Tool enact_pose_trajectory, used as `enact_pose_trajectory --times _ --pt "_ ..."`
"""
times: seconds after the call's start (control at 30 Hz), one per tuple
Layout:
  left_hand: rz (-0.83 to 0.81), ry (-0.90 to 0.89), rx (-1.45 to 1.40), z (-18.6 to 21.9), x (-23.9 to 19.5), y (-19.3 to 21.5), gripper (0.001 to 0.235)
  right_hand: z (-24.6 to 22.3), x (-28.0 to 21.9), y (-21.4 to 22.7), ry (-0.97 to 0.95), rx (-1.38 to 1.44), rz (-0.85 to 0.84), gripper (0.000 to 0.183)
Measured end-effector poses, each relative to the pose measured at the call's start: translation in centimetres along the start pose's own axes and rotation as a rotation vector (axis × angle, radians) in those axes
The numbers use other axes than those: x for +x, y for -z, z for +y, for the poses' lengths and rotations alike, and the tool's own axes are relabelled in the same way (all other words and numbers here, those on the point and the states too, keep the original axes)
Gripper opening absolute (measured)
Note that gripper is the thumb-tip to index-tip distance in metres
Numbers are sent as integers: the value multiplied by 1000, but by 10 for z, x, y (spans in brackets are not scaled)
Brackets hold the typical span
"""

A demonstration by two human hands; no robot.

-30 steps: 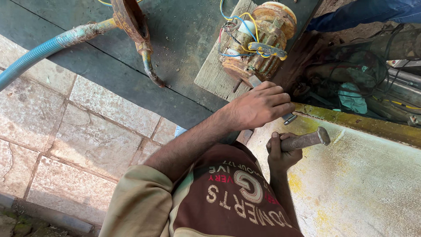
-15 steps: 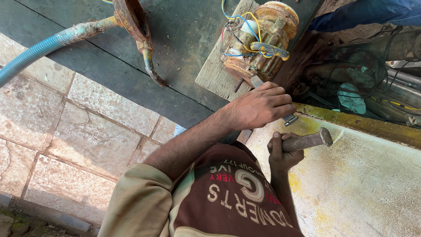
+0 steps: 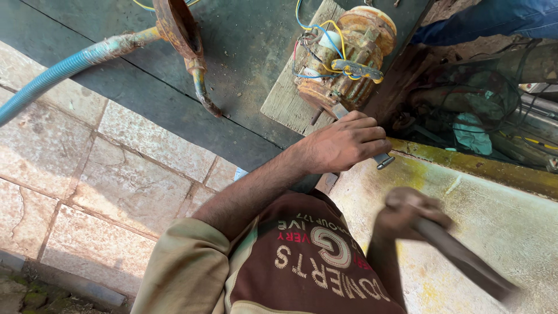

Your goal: The person uses a wrench to loosen and tighten bolts on a small electric motor mounted on a wooden block. They then use a hammer and a metal bar to tap the motor shaft, likely to adjust or seat a component.

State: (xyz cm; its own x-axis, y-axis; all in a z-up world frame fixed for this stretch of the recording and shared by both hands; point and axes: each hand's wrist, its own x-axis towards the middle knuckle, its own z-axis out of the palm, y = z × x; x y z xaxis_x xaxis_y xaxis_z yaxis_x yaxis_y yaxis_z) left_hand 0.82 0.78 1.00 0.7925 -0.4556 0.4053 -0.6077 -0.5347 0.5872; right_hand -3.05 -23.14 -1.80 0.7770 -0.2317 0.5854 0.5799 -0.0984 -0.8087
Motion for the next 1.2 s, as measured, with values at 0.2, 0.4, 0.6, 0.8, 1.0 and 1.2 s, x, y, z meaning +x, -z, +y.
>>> enact_pose_trajectory --times 0.2,0.4,0.6,0.8,1.0,1.2 --pt "53 144 64 -15 -18 19 40 17 -38 -4 -362 -231 -514 15" --pt "116 -4 21 8 -26 -5 37 14 -30 7 -489 23 -380 16" --pt "98 -44 83 14 -5 -4 34 5 -33 13 -526 -70 -364 18" --pt "59 -22 71 10 -3 8 36 -1 -38 16 -632 -72 -327 19" --pt "89 -38 -13 5 -4 10 38 -3 -41 14 -618 -92 -339 19" --pt "71 -46 -33 4 -3 9 39 -4 -38 13 -555 -144 -371 17"
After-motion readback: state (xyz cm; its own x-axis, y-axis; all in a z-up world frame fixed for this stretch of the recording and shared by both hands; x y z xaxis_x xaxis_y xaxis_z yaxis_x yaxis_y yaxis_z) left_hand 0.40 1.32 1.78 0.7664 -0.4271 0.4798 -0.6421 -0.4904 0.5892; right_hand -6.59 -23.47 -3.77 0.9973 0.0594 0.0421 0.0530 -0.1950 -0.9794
